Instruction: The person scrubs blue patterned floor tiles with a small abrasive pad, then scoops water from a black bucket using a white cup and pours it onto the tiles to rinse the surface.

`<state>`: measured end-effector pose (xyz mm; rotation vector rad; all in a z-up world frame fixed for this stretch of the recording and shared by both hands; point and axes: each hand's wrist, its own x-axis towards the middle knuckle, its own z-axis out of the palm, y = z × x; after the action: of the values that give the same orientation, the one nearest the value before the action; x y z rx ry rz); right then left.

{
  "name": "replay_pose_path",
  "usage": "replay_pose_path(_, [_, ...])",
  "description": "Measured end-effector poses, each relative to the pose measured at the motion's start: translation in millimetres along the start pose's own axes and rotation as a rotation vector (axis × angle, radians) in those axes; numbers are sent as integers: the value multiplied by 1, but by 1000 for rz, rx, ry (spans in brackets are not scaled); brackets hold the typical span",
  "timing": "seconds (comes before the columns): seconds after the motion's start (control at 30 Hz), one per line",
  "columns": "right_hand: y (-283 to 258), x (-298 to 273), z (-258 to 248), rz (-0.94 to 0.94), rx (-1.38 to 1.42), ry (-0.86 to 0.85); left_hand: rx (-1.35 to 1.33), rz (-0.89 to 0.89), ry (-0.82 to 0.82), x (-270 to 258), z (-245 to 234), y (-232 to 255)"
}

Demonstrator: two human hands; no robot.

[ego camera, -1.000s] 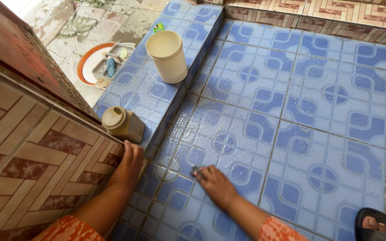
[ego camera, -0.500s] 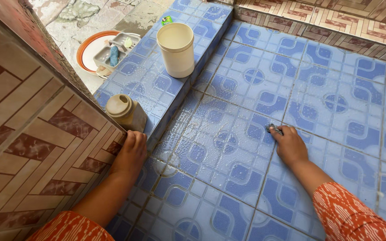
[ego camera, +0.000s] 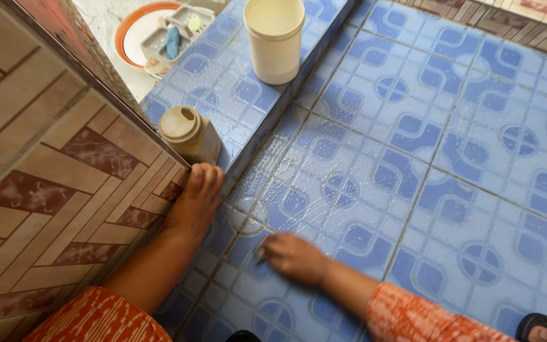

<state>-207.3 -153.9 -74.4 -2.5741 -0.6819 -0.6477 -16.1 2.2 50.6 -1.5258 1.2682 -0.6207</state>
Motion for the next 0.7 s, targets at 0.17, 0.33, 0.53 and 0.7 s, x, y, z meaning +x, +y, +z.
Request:
replay_pose_path(0.17, [105,-40,-54,523,-191,163,-3,6,7,-1,1,-4])
replay_pose_path(0.33, [155,-75,-92,897,-401,205,-13,6,21,0,1,-5])
replay_pose_path(0.53, [87,-5,-3,883,79,329,-20,25,51,2,2,-5])
replay_pose_path(0.7, [9,47,39,126,-6,81,-43,9,38,6,8,1])
